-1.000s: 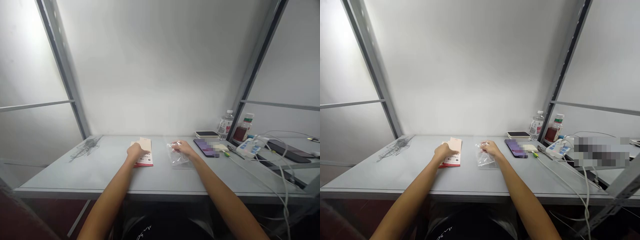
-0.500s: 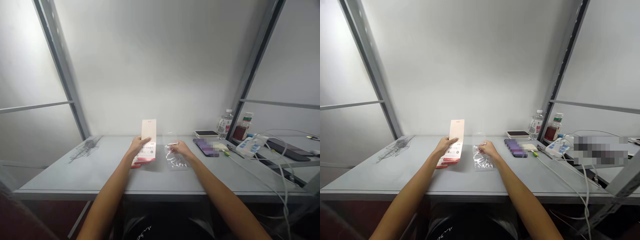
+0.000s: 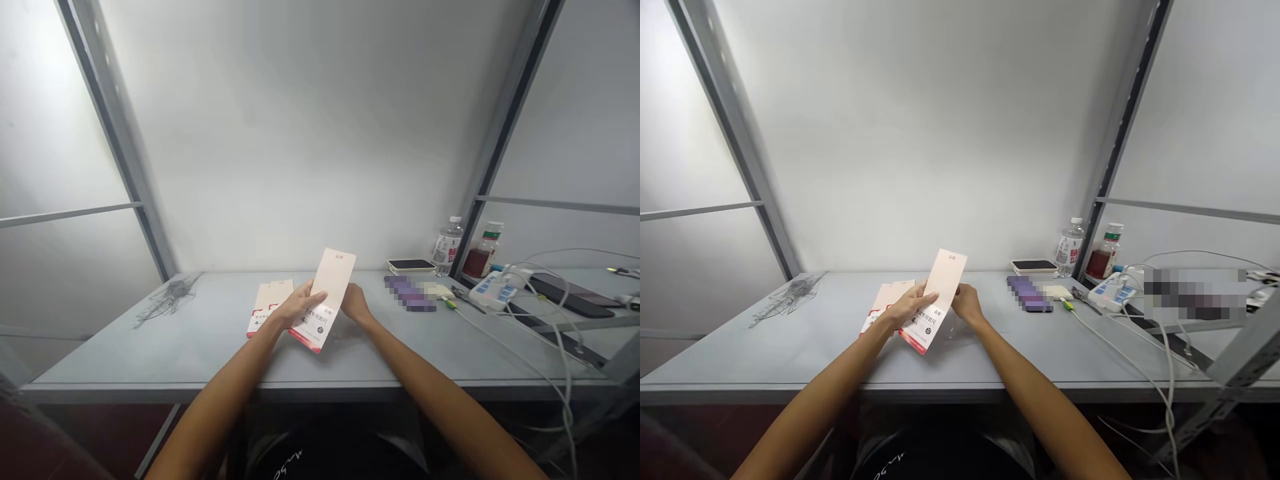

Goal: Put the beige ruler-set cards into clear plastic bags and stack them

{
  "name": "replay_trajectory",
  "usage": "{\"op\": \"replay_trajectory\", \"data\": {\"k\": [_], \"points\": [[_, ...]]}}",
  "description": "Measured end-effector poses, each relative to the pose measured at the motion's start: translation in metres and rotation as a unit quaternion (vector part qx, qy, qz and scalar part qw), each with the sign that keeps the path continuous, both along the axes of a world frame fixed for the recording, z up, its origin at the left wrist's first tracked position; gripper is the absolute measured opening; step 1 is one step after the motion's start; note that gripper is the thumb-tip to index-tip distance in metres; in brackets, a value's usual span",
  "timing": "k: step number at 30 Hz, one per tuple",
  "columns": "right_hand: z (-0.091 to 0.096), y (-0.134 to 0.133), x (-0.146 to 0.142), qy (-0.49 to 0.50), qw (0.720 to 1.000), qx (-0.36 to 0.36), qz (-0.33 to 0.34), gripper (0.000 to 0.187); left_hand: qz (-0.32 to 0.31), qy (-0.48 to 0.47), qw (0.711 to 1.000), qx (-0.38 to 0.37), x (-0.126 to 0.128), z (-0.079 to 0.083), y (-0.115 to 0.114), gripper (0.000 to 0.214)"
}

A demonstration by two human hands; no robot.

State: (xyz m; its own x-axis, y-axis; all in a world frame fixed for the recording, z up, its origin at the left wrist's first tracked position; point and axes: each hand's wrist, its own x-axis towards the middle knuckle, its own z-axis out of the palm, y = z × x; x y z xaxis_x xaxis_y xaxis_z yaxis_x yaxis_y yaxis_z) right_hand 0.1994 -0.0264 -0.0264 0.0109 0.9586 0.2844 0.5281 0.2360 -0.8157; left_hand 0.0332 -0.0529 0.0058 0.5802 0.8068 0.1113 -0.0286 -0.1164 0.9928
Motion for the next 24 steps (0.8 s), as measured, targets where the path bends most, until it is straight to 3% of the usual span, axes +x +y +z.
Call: {"op": "replay_trajectory", "data": {"k": [8,18,24], "points": [[-0.007,0.006,0.004,0.082,0.996,0.021,0.010,0.009,0.015,0.026,0.998,0.058,0.006,-0.008,0.005,0.047],[0.004,0.004,0.005,0.224,0.968,-0.029,0.111,0.016,0.172,0.125,0.961,0.176,-0.003,-0.008,0.016,0.039],[0.010,0.002,0.009,0.287,0.949,-0.059,0.119,0.026,0.225,0.132,0.950,0.173,-0.007,-0.009,0.021,0.038]]}}
